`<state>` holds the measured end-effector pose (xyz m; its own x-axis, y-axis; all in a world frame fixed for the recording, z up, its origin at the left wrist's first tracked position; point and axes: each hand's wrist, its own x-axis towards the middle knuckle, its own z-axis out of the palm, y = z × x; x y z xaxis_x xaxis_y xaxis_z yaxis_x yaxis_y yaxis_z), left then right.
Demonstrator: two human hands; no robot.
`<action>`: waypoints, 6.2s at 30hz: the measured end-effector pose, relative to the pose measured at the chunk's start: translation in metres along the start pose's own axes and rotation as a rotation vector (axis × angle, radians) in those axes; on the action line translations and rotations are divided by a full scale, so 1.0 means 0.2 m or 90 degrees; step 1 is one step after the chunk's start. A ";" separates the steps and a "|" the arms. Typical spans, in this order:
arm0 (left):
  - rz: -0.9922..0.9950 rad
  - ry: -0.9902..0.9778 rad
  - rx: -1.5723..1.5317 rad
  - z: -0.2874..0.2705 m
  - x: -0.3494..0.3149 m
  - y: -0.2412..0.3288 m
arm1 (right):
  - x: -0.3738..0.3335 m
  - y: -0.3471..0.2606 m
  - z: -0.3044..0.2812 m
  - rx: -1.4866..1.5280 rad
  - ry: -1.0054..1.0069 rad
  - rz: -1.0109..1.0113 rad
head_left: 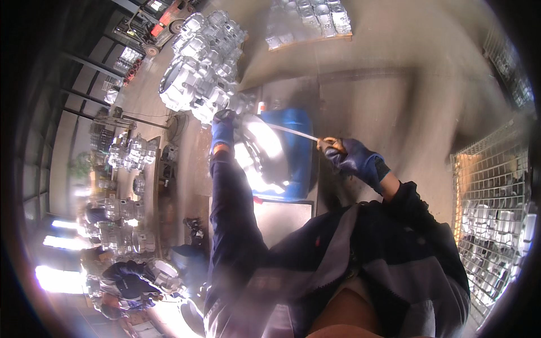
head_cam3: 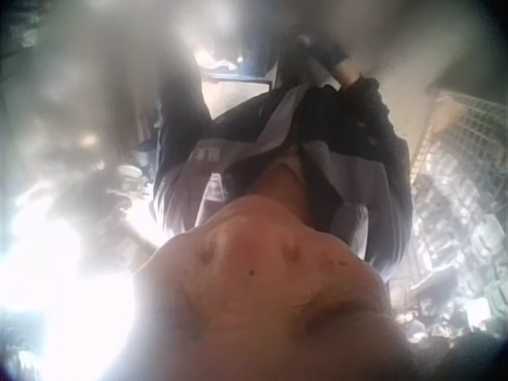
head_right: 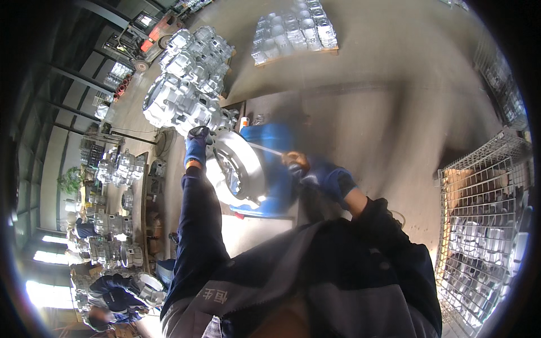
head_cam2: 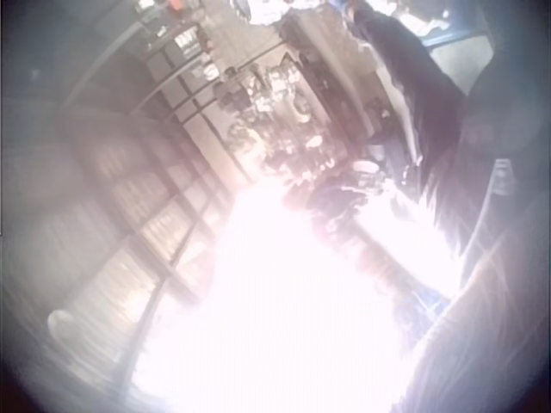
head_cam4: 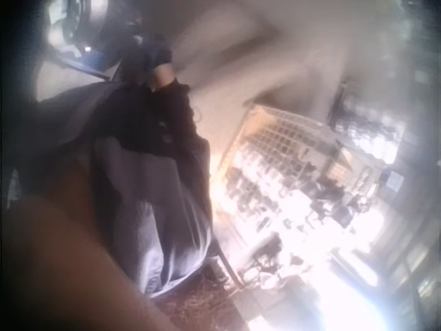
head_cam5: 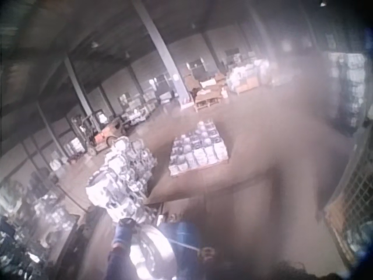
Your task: The person uses a spray gun to clean the interior and exterior surfaces of several large, hollow metal parts. They handle the parts one at a time, spraying them thoroughly before placing them aside.
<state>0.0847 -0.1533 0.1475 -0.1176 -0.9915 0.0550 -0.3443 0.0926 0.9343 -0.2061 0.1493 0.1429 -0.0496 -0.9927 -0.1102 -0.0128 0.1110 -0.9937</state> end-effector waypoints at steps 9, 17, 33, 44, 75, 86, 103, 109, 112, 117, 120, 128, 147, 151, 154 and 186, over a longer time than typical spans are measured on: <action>-0.027 0.008 -0.019 0.03 -0.04 0.06 | 0.07 -0.05 -0.03 -0.085 -0.061 0.073; 0.004 -0.006 -0.038 0.03 -0.01 0.01 | 0.14 -0.02 -0.01 -0.077 -0.158 0.022; 0.013 -0.012 -0.047 -0.02 -0.09 0.02 | 0.08 -0.27 -0.12 -0.054 -0.153 -0.074; 0.029 -0.046 -0.028 -0.06 -0.13 0.01 | 0.04 -0.36 -0.13 0.041 -0.152 0.038; 0.034 -0.053 0.005 0.00 0.00 -0.05 | 0.08 -0.25 -0.16 0.076 -0.163 0.089; 0.052 -0.036 0.021 0.00 0.02 -0.07 | 0.06 -0.24 -0.17 0.074 -0.155 0.104; -0.028 -0.038 0.006 0.03 -0.02 0.03 | 0.28 -0.20 -0.13 -0.060 -0.197 0.010; -0.022 -0.048 0.034 0.01 -0.01 0.00 | 0.38 -0.18 -0.14 -0.050 -0.197 0.106; 0.004 -0.079 -0.016 0.00 -0.02 0.01 | 0.40 -0.17 -0.16 0.009 -0.143 0.281; 0.025 -0.070 0.066 0.00 -0.05 0.03 | 0.47 -0.14 -0.11 -0.133 -0.252 0.086; -0.002 -0.074 0.003 -0.01 -0.05 0.01 | 0.51 -0.10 -0.11 0.092 -0.199 0.343; 0.053 -0.108 0.093 -0.03 0.03 -0.06 | 0.54 0.14 -0.05 0.095 -0.153 0.066; 0.014 -0.063 0.052 0.00 -0.07 0.04 | 0.53 0.08 -0.01 0.036 -0.147 -0.122; -0.010 -0.069 0.030 -0.01 -0.06 0.05 | 0.55 0.10 -0.01 0.055 -0.163 0.152; 0.011 -0.081 0.065 -0.02 -0.09 0.08 | 0.57 0.12 -0.03 0.053 -0.169 0.235; -0.057 -0.110 -0.029 -0.06 -0.08 0.07 | 0.55 0.58 0.01 0.397 -0.042 0.263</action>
<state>0.0919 -0.1380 0.1637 -0.2482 -0.9647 -0.0875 -0.3186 -0.0040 0.9479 -0.2107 0.0527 0.0164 0.1323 -0.8788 -0.4584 0.5634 0.4472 -0.6947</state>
